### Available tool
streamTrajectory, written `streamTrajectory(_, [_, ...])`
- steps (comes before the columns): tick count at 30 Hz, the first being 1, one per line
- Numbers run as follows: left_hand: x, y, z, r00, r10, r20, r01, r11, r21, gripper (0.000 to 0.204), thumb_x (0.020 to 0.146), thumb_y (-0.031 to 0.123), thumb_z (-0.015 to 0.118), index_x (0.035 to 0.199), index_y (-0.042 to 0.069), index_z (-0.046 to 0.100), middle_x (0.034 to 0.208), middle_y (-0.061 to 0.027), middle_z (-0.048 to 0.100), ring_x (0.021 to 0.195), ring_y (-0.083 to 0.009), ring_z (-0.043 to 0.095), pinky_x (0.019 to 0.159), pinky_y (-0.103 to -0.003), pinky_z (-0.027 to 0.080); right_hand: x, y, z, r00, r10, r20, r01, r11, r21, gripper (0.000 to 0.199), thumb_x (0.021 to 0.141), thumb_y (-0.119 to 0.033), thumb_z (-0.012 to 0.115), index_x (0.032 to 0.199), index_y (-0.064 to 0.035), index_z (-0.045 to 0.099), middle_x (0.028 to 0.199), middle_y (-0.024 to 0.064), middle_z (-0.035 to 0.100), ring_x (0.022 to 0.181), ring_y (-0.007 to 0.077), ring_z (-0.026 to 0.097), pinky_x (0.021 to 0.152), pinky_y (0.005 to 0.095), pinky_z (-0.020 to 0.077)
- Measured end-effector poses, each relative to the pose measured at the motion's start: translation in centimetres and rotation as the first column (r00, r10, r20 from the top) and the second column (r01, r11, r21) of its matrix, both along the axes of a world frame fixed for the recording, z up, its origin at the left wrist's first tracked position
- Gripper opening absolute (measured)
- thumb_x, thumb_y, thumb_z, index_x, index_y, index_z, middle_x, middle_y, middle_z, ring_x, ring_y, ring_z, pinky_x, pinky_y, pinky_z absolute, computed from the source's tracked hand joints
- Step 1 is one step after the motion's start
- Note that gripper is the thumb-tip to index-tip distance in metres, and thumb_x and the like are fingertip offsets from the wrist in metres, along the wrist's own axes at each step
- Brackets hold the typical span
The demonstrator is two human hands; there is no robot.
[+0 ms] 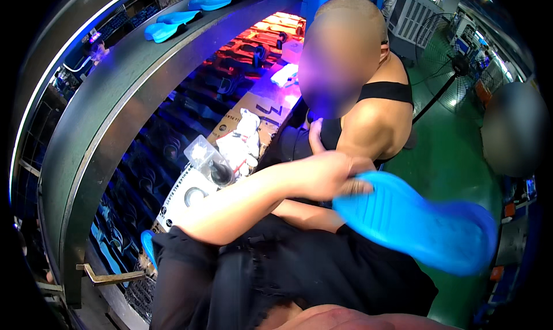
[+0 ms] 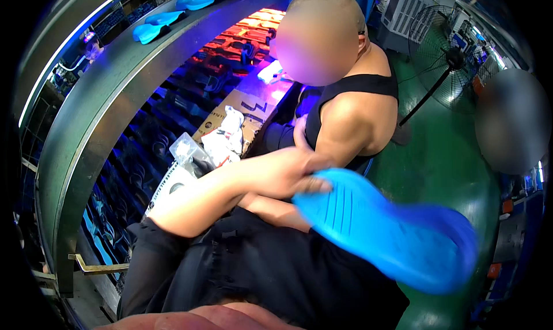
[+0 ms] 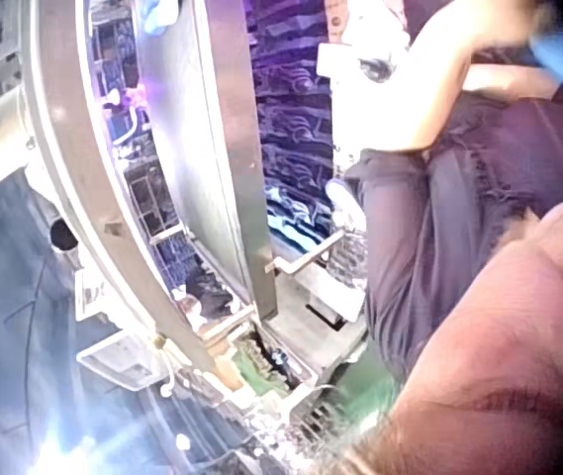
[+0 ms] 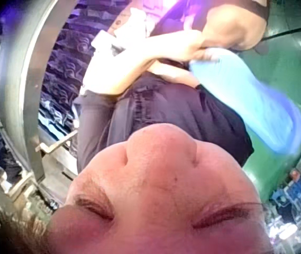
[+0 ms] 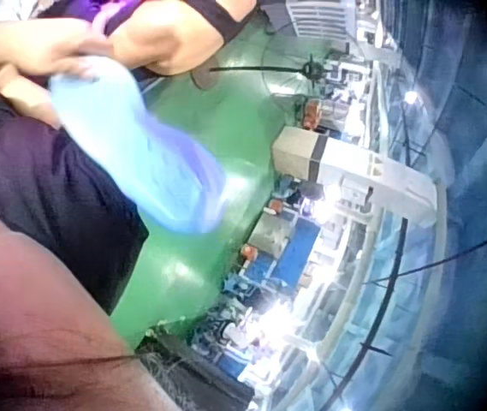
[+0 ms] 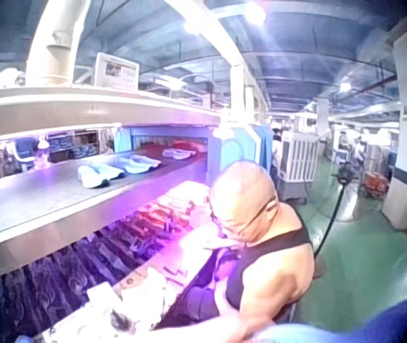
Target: The person picks up shoe insoles, applies adhesive onto them using a brush, and sets them on the workbench.
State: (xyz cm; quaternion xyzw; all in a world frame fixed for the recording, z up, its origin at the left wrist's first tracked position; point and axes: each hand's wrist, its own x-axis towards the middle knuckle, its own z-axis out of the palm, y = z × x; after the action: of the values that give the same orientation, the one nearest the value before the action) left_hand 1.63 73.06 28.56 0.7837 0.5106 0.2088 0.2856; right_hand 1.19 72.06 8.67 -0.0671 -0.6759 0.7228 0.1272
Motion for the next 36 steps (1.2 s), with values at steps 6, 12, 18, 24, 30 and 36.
streamTrajectory(6, [-4.0,5.3,-10.0,0.888,0.46,-0.008,-0.456,0.882,0.116,0.033,0.082,0.032,0.058,0.093,0.001,0.056,0.081,-0.0218,0.06,0.078,-0.0376,0.058,0.068,-0.042,0.045,1.9,1.9,-0.6,1.0,-0.026,-0.006,0.026,0.997,-0.075,0.029,0.091,-0.025,0.047,0.085,-0.0019,0.064,0.069,0.004,0.06,0.06,0.0103,0.056,0.057,0.0252,0.0449])
streamTrajectory(12, [-8.0,-8.4,-3.4,0.887,0.459,0.053,-0.447,0.882,-0.149,0.027,0.084,0.026,0.057,0.094,0.001,0.055,0.079,-0.0152,0.058,0.077,-0.027,0.058,0.066,-0.035,0.044,2.0,2.2,-0.4,0.999,-0.022,-0.023,0.019,0.991,-0.129,0.03,0.092,-0.026,0.046,0.085,-0.0014,0.064,0.068,0.0026,0.059,0.06,0.0094,0.055,0.056,0.0246,0.0441])
streamTrajectory(18, [-11.3,-31.1,-10.9,0.126,0.811,0.572,-0.775,0.44,-0.454,0.059,0.072,0.03,0.065,0.117,-0.002,0.045,0.099,-0.0096,0.055,0.089,-0.019,0.054,0.074,-0.031,0.046,-0.4,0.1,-0.7,0.999,-0.015,-0.039,0.008,0.981,-0.193,0.031,0.092,-0.027,0.046,0.086,-0.0013,0.063,0.068,0.0017,0.059,0.059,0.0079,0.054,0.055,0.0228,0.043])
streamTrajectory(24, [-3.1,-35.7,-10.9,-0.66,0.532,0.531,-0.69,-0.15,-0.708,0.061,0.069,0.034,0.071,0.119,0.01,0.046,0.103,-0.006,0.055,0.089,-0.0196,0.056,0.078,-0.032,0.047,-2.8,-2.2,-1.1,0.999,0.022,-0.032,-0.029,0.97,-0.241,0.032,0.093,-0.026,0.046,0.086,-0.0004,0.063,0.07,0.0025,0.059,0.061,0.0071,0.054,0.055,0.0202,0.0418])
streamTrajectory(30, [-5.2,-38.9,-14.1,-0.651,0.347,0.675,-0.72,0.0,-0.694,0.048,0.078,0.037,0.067,0.109,0.006,0.048,0.093,-0.008,0.056,0.071,-0.0153,0.051,0.063,-0.027,0.042,-3.8,-3.9,-1.3,0.999,0.045,-0.005,-0.045,0.962,-0.268,0.031,0.093,-0.026,0.046,0.086,-0.001,0.063,0.071,0.002,0.058,0.063,0.0072,0.054,0.056,0.02,0.0418])
streamTrajectory(36, [-8.3,-39.4,-16.0,-0.424,0.419,0.803,-0.782,0.278,-0.558,0.045,0.08,0.036,0.064,0.108,0.004,0.048,0.09,-0.0092,0.055,0.057,-0.0116,0.04,0.051,-0.025,0.032,-4.0,-4.5,-1.1,0.998,0.053,0.021,-0.046,0.963,-0.267,0.032,0.093,-0.027,0.046,0.086,-0.0011,0.064,0.072,0.0022,0.059,0.063,0.0071,0.053,0.056,0.0201,0.0415])
